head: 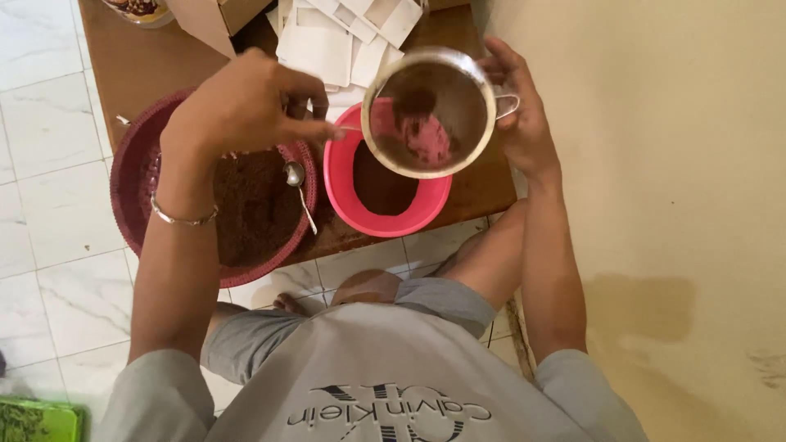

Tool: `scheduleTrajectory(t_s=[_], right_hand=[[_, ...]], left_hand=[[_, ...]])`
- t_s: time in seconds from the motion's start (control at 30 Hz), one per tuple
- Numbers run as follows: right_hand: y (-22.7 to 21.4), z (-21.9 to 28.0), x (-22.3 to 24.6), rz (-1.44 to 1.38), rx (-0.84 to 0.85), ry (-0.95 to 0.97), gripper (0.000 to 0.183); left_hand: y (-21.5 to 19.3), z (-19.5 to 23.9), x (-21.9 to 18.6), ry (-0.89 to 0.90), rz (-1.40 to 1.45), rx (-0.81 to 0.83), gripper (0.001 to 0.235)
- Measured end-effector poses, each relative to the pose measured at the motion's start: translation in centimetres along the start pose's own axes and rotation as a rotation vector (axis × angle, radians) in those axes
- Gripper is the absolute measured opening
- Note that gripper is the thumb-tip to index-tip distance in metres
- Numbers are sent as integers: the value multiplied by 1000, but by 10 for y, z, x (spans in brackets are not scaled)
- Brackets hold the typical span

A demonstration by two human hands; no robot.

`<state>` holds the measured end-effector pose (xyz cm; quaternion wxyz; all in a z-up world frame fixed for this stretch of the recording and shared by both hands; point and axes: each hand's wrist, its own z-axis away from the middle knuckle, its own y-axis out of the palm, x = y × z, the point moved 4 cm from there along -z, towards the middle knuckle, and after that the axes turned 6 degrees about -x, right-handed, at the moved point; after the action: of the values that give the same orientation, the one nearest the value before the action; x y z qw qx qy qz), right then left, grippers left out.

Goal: The person sits on the floor and uses a metal sieve and a spoon to sift a dark brown powder from a large red bowl into a smaller pink bowl. They repeatedly scoop the powder, press it through the sieve, and return the residue to the red bowl.

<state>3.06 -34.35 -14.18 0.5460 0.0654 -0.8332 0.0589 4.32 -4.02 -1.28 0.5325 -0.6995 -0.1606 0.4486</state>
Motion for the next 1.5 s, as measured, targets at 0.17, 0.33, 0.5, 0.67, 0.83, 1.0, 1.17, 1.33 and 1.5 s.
scheduleTrajectory(t_s=[0.17, 0.33, 0.5, 0.67, 0.83, 1.0, 1.17, 1.33, 1.5], right_hand=[[5, -3, 4, -67, 37, -36, 99], [1, -1, -3, -52, 18, 19, 101], [4, 7, 10, 54, -2, 22, 105], [6, 6, 7, 4, 32, -11, 101], [10, 3, 10, -25, 45, 6, 103], [20, -2, 20, -86, 111, -55, 93], [25, -6, 18, 23, 82, -36, 101], [30, -11, 18, 102, 104, -64, 102], [37, -14, 18, 101, 135, -93, 94]], left_hand=[[0, 2, 6, -6, -35, -47, 30], [2, 5, 3, -62, -26, -17, 32], [4, 10, -1, -68, -5, -10, 38], [-1, 14, -6, -87, -4, -17, 35], [-10, 23, -7, -96, 39, -49, 37], [-13, 35, 4, -94, -65, -94, 26], [-15, 42, 5, -42, -68, -100, 37], [-16, 50, 8, -65, -43, -65, 38], [-23, 57, 1, -47, -66, -110, 30]])
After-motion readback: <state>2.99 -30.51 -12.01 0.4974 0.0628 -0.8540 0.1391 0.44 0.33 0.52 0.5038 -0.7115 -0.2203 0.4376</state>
